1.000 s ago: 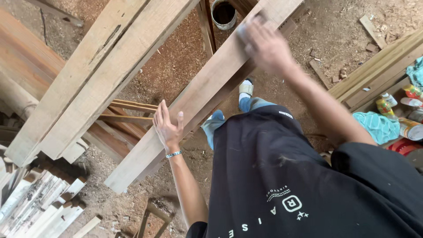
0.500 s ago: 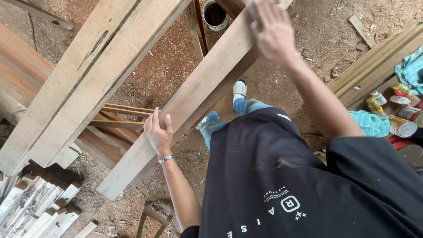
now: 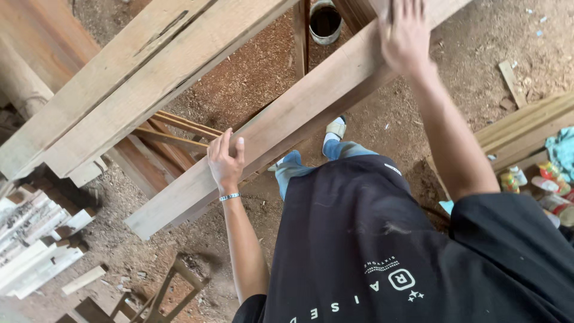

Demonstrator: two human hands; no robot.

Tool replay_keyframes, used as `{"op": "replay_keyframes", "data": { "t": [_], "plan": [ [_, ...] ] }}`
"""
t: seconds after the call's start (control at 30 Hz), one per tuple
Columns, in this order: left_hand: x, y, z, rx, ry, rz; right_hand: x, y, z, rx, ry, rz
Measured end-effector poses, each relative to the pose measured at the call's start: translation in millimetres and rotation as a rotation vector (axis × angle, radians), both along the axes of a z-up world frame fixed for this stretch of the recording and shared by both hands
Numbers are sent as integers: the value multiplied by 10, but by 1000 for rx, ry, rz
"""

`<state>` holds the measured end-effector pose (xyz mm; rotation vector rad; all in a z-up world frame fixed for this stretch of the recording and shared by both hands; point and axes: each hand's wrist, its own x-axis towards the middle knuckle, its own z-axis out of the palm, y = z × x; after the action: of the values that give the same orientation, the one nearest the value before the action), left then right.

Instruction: The person sands the surface and edges of a wooden board using a hand-held sanding block, repeatedly moving the block back and forth across different sections of the wood.

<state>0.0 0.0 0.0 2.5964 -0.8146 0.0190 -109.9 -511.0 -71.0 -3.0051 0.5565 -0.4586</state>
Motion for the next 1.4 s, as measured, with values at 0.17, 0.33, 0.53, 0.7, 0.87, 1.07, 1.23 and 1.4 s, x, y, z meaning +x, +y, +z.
{"op": "replay_keyframes", "data": {
  "t": [0.17,0.33,0.53,0.7,0.87,1.07,1.23,1.4],
  "plan": [
    [-20,-44,64,-7,-26,-4,-546,34,442,294,413,-75],
    [-20,-108,183,-46,7,14,-303,-718,638,392,323,-297],
    [-87,-105,257,-38,-11,76,360,-288,674,506,383,-239],
    [-19,-67,91,6,-65,121,232,720,609,423,360,23],
    [6,-60,72,4,-54,116,-391,643,695,408,451,4],
    [-13,-91,190,-26,-1,131,-124,-193,748,460,296,-284],
    [-33,-61,207,-38,-34,71,417,614,1295,576,422,-343],
    [46,38,156,-32,-22,37,672,2004,1115,547,565,-74]
  ]
}}
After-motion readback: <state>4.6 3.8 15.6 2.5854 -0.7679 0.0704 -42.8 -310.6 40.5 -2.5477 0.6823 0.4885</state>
